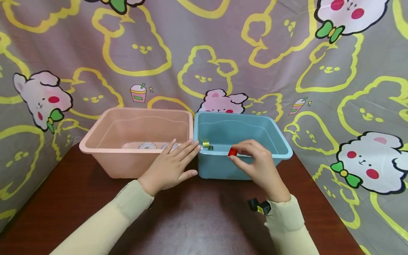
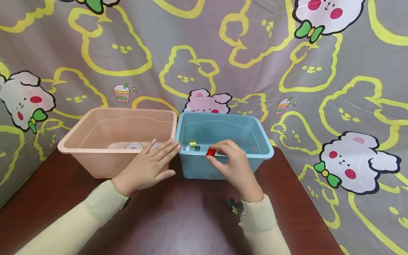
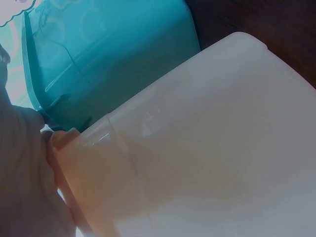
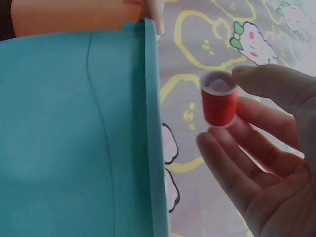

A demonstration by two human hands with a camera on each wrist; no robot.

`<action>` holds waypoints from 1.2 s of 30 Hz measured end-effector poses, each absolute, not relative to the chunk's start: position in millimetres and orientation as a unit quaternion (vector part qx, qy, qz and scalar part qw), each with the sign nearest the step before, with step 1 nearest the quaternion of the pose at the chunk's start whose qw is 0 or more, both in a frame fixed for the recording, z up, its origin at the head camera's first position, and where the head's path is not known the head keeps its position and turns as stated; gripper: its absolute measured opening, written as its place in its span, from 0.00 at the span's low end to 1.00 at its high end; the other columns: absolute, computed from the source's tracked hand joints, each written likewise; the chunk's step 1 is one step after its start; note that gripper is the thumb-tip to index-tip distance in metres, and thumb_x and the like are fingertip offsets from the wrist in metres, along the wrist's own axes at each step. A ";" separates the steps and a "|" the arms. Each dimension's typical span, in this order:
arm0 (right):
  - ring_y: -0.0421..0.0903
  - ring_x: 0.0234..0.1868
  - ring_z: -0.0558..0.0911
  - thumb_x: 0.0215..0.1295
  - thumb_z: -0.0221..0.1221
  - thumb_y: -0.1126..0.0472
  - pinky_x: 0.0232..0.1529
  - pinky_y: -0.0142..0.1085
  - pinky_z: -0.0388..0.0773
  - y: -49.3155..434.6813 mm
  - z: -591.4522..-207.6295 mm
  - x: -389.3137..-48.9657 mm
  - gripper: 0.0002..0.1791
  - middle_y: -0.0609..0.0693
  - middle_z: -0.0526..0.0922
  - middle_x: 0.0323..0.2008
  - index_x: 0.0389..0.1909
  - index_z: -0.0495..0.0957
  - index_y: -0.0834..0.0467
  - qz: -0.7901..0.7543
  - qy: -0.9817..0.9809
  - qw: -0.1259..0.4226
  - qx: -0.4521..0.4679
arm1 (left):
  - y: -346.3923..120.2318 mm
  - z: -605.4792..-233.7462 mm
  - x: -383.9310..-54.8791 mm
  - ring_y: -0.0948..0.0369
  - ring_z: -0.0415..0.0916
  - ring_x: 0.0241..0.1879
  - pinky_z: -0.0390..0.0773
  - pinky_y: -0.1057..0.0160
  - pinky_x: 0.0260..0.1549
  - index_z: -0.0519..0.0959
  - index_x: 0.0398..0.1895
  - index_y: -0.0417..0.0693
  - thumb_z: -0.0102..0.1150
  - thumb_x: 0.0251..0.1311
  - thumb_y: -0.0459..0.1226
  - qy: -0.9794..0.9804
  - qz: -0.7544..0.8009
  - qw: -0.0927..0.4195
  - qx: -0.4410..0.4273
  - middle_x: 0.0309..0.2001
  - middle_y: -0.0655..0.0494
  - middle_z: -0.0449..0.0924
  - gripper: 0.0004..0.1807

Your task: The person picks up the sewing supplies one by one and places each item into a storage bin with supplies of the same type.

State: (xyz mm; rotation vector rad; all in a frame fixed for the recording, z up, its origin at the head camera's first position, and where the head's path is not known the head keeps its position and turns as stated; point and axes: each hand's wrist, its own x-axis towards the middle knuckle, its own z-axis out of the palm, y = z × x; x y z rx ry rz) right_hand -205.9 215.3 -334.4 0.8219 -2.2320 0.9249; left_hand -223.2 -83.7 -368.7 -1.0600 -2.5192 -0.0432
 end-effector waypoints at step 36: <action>0.46 0.44 0.83 0.62 0.72 0.58 0.52 0.46 0.83 206.0 -269.6 -289.2 0.15 0.51 0.87 0.42 0.47 0.87 0.60 0.335 -0.898 0.077 0.273 | -84.5 -370.7 -225.7 0.53 0.46 0.80 0.41 0.43 0.77 0.53 0.81 0.49 0.48 0.72 0.60 -0.907 -0.019 0.191 -0.375 0.81 0.52 0.49 0.43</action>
